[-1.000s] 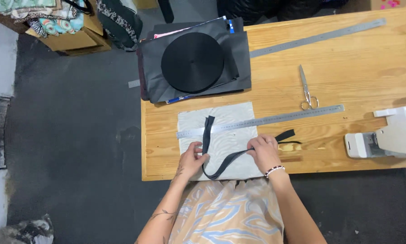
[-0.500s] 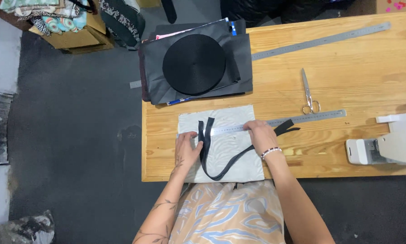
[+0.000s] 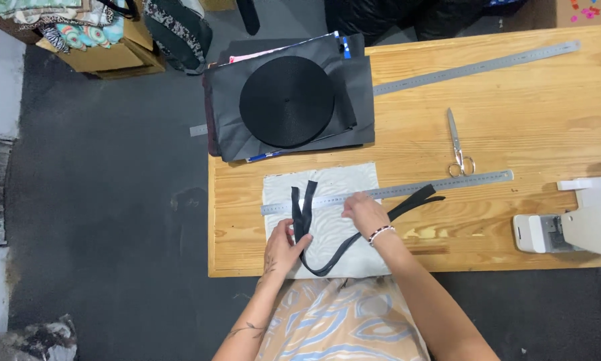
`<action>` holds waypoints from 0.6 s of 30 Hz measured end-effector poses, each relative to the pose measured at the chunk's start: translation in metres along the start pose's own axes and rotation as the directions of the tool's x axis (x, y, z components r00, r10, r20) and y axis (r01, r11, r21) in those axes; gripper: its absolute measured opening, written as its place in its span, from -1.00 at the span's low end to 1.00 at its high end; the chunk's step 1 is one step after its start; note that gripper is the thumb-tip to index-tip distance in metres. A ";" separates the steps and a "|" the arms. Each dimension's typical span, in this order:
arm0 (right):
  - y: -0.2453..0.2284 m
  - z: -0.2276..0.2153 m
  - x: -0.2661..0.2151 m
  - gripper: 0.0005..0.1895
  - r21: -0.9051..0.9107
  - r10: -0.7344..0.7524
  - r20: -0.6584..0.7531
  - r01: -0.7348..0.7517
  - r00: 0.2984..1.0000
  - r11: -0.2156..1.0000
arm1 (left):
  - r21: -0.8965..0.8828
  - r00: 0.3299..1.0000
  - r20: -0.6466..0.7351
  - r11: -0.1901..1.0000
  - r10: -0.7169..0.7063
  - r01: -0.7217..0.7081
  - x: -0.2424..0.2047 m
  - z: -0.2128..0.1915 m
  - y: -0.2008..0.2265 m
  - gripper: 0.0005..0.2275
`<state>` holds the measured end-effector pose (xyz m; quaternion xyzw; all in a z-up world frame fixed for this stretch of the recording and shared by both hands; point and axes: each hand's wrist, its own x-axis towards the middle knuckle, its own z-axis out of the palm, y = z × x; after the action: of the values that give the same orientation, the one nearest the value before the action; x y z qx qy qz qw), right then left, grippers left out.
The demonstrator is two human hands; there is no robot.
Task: The person measures and cuts a black fabric strap using scissors and a metal ruler on a wooden workbench. They then handle a circular black fabric piece and a green fabric strip, moving between the workbench and a sewing machine area.
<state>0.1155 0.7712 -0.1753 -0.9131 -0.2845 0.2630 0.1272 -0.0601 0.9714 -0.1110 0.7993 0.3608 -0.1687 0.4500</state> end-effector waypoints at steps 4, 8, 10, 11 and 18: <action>0.018 -0.028 -0.006 -0.84 0.327 0.242 -0.110 -0.195 0.964 0.925 | -0.041 1.000 -0.007 0.999 -0.007 0.007 0.006 -0.003 -0.010 -0.43; 0.099 -0.032 0.012 -0.94 0.458 0.437 -0.359 -0.253 0.825 0.852 | -0.070 1.000 -0.028 0.998 -0.005 0.003 0.015 0.001 -0.025 -0.47; 0.122 -0.051 0.013 -0.85 0.685 0.513 -0.453 -0.084 0.729 0.724 | -0.080 0.998 -0.063 0.997 -0.004 -0.001 0.018 0.004 -0.030 -0.50; 0.116 -0.071 0.004 -0.85 0.686 0.518 -0.456 -0.086 0.724 0.723 | -0.078 0.998 -0.058 0.997 0.002 -0.007 0.015 0.000 -0.023 -0.50; 0.149 -0.066 0.017 -0.34 0.372 0.318 -0.520 -0.124 0.793 0.920 | -0.109 0.967 -0.246 0.993 -0.063 0.037 -0.005 -0.016 -0.034 -0.56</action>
<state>0.2311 0.6558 -0.1841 -0.9437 -0.0767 0.0330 0.3202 -0.0894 0.9945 -0.1196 0.7804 0.4427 -0.0596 0.4376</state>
